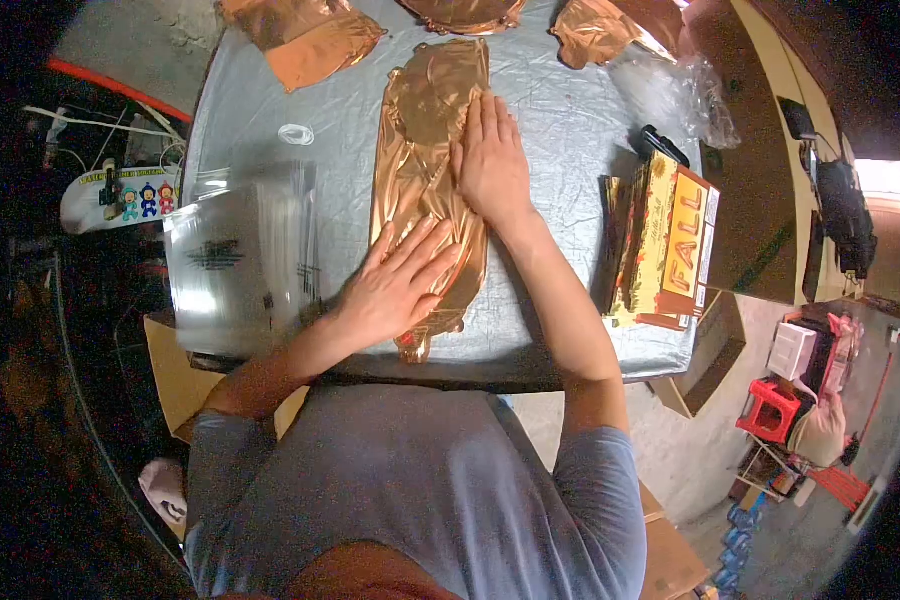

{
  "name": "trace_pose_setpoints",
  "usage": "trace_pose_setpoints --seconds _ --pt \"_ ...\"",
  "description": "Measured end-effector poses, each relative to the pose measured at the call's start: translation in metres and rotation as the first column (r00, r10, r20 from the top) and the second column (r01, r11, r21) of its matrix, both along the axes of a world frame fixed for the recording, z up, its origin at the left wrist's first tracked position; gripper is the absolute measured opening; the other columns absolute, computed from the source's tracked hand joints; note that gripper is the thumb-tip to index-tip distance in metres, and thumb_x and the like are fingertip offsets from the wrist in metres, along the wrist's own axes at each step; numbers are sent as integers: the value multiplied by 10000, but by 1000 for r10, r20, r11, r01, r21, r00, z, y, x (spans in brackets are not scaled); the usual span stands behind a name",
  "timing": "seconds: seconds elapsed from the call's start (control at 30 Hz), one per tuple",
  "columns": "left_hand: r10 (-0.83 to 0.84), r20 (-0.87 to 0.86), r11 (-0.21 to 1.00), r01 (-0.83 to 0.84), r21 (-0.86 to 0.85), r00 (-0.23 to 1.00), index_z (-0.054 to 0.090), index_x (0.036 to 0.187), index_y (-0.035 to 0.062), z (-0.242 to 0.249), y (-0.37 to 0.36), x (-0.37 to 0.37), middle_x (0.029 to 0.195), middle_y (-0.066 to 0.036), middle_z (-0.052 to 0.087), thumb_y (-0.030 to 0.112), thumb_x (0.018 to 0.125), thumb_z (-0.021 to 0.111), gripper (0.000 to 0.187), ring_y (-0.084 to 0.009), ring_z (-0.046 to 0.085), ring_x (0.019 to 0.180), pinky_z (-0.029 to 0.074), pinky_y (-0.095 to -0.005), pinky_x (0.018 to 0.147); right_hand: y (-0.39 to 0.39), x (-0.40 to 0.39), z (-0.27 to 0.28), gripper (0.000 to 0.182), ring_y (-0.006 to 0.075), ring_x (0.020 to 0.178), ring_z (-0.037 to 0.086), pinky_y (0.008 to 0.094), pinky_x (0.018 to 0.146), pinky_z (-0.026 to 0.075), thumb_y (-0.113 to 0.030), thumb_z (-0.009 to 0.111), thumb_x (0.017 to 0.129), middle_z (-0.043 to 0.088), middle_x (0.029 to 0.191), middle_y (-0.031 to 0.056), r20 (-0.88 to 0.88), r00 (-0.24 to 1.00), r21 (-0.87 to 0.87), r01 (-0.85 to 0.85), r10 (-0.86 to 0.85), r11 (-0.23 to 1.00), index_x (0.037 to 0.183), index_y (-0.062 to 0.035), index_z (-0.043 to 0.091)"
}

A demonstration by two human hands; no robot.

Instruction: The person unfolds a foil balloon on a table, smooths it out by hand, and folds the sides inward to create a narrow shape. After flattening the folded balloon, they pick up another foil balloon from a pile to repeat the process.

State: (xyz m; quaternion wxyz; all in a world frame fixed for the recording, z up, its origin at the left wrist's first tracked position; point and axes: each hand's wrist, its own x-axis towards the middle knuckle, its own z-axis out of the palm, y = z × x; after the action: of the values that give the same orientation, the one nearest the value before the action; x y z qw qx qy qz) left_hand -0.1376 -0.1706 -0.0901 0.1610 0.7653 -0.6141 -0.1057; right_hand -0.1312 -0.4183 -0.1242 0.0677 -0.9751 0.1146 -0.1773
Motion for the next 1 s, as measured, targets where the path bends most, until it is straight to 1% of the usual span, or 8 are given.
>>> trace_pose_setpoints --seconds 0.1,0.4,0.5,0.6,0.63,0.8,0.93,1.0 --pt "0 -11 1000 0 24 1000 287 1633 151 -1 0 0 1722 -112 186 385 943 660 818 -301 175 1589 111 -580 1268 0 0 -4 635 410 1509 321 494 1243 267 -273 504 1022 350 1612 269 1 1000 -5 12 -12 1000 1536 73 363" --pt "-1 40 1000 2 -19 999 322 1616 129 -4 2 -2 1698 -113 250 400 967 619 763 -290 173 1588 104 -573 1273 -1 -5 -7 638 435 1499 335 504 1225 298 -279 516 1031 303 1637 279 15 1000 -32 5 -5 999 1548 54 348" --pt "-2 80 1000 2 3 997 314 1620 133 -6 2 -2 1701 -111 243 429 989 590 750 -285 160 1592 82 -572 1279 4 -11 16 621 450 1470 368 490 1186 356 -149 579 1015 263 1660 266 224 974 229 -85 32 970 1562 31 345" --pt "8 70 1000 -6 -29 998 342 1607 129 -12 1 -3 1684 -114 283 427 994 589 725 -292 162 1590 85 -575 1278 21 -32 44 584 432 1467 383 474 1181 364 -113 571 1015 288 1656 245 232 969 294 -152 83 944 1567 -39 395" --pt "9 68 1000 -7 -29 998 342 1607 129 -13 1 -3 1684 -114 283 427 994 589 725 -292 162 1590 85 -575 1278 31 -40 58 552 414 1470 385 460 1188 362 -67 556 1010 330 1639 221 215 974 385 -152 71 910 1552 -111 458" --pt "-16 45 1000 17 -14 999 416 1565 118 -10 3 0 1631 -135 366 415 1016 577 645 -322 165 1586 98 -589 1274 52 -77 79 533 396 1471 388 453 1195 354 -33 554 995 372 1617 198 127 985 445 -159 113 882 1517 -125 508" --pt "-27 13 998 26 50 1000 412 1568 114 -1 1 5 1648 -151 341 389 1030 563 623 -352 158 1584 99 -597 1270 63 -93 86 511 384 1475 387 449 1200 343 -5 560 977 398 1605 184 79 992 545 -127 100 829 1477 -106 547" --pt "59 -106 980 -78 -184 993 410 1570 103 -7 -1 7 1661 -174 314 348 1043 547 597 -375 139 1584 91 -604 1265 65 -101 89 511 383 1474 390 447 1203 339 2 561 971 405 1602 182 93 992 561 -124 87 818 1472 -102 551"
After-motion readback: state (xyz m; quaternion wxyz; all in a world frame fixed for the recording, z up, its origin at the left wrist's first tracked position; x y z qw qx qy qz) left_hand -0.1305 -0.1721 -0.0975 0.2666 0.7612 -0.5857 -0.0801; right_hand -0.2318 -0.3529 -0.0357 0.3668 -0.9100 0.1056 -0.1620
